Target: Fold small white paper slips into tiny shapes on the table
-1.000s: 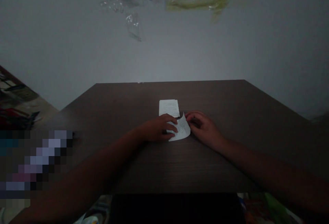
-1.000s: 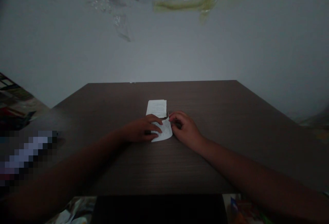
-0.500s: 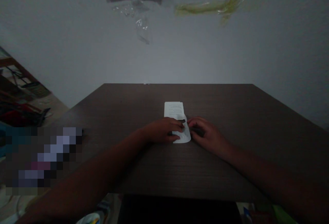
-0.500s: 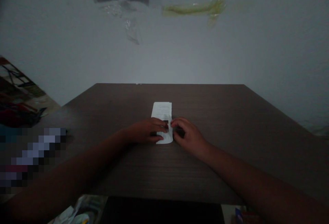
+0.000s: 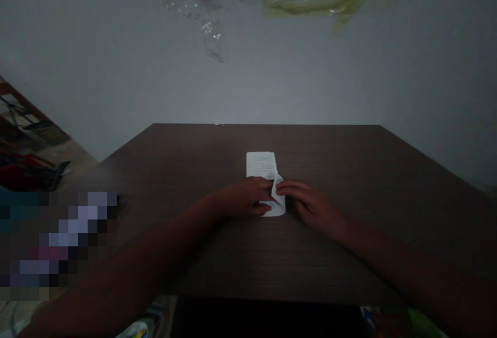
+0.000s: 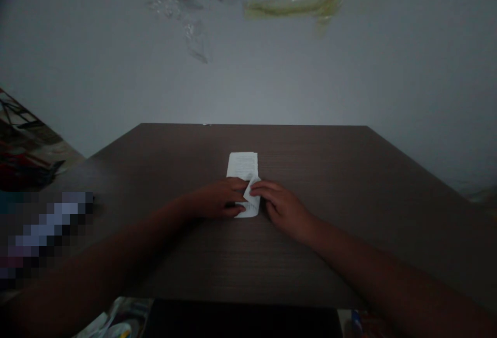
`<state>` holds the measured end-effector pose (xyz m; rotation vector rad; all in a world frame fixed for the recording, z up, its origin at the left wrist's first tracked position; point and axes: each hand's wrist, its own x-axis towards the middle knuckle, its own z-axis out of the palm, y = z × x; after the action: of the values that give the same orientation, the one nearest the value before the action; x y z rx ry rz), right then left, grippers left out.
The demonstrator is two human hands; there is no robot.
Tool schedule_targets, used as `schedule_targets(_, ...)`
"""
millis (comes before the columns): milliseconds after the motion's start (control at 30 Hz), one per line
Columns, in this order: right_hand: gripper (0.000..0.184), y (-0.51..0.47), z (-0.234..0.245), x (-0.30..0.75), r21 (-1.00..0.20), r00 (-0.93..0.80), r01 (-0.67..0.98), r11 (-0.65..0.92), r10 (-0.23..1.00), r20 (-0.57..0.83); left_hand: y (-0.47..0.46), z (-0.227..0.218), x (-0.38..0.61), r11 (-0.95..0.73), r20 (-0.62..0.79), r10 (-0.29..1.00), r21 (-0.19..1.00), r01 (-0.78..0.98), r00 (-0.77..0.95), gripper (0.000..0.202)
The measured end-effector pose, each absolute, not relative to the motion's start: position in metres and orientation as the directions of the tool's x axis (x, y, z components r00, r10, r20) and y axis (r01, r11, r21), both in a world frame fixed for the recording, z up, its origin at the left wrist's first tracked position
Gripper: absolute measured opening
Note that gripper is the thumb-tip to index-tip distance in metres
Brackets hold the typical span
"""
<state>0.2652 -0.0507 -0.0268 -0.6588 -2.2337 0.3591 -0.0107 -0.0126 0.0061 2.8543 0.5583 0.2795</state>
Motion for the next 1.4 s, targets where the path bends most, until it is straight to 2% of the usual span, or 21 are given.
schedule_targets(133, 0.052, -0.050, -0.026, 0.265, -0.464, -0.617, 0.323, 0.825, 0.555, 0.557, -0.008, 0.002, -0.011, -0.939, 0.187, 0.323, 0.184, 0.289, 0.928, 0.024)
schedule_targets(233, 0.047, -0.051, -0.027, 0.265, -0.482, -0.621, 0.317, 0.816, 0.563, 0.545, -0.010, 0.004, -0.012, -0.927, 0.190, 0.354, 0.203, 0.316, 0.916, 0.025)
schedule_targets(533, 0.036, -0.053, -0.022, 0.262, -0.481, -0.648, 0.314, 0.819, 0.555, 0.521, -0.013, 0.004, -0.014, -0.794, 0.184, 0.509, 0.478, 0.376, 0.841, 0.026)
schedule_targets(633, 0.033, -0.055, -0.019, 0.260, -0.470, -0.652, 0.301, 0.830, 0.539, 0.534, -0.011, 0.004, -0.013, -0.758, 0.189, 0.545, 0.527, 0.384, 0.817, 0.032)
schedule_targets(900, 0.033, -0.059, -0.012, 0.258, -0.480, -0.665, 0.316, 0.819, 0.552, 0.504, -0.005, 0.004, -0.023, -0.744, 0.170, 0.599, 0.481, 0.465, 0.783, 0.051)
schedule_targets(1133, 0.031, -0.058, -0.015, 0.259, -0.468, -0.669, 0.317, 0.825, 0.544, 0.506, -0.001, 0.013, -0.035, -0.746, 0.058, 0.574, 0.448, 0.493, 0.817, 0.045)
schedule_targets(1267, 0.030, -0.057, -0.019, 0.261, -0.478, -0.653, 0.333, 0.813, 0.564, 0.505, -0.003, 0.017, -0.033, -0.760, 0.056, 0.552, 0.445, 0.474, 0.832, 0.031)
schedule_targets(1400, 0.027, -0.051, -0.021, 0.262, -0.506, -0.608, 0.333, 0.796, 0.591, 0.530, -0.006, 0.016, -0.027, -0.761, 0.078, 0.541, 0.468, 0.448, 0.837, 0.029)
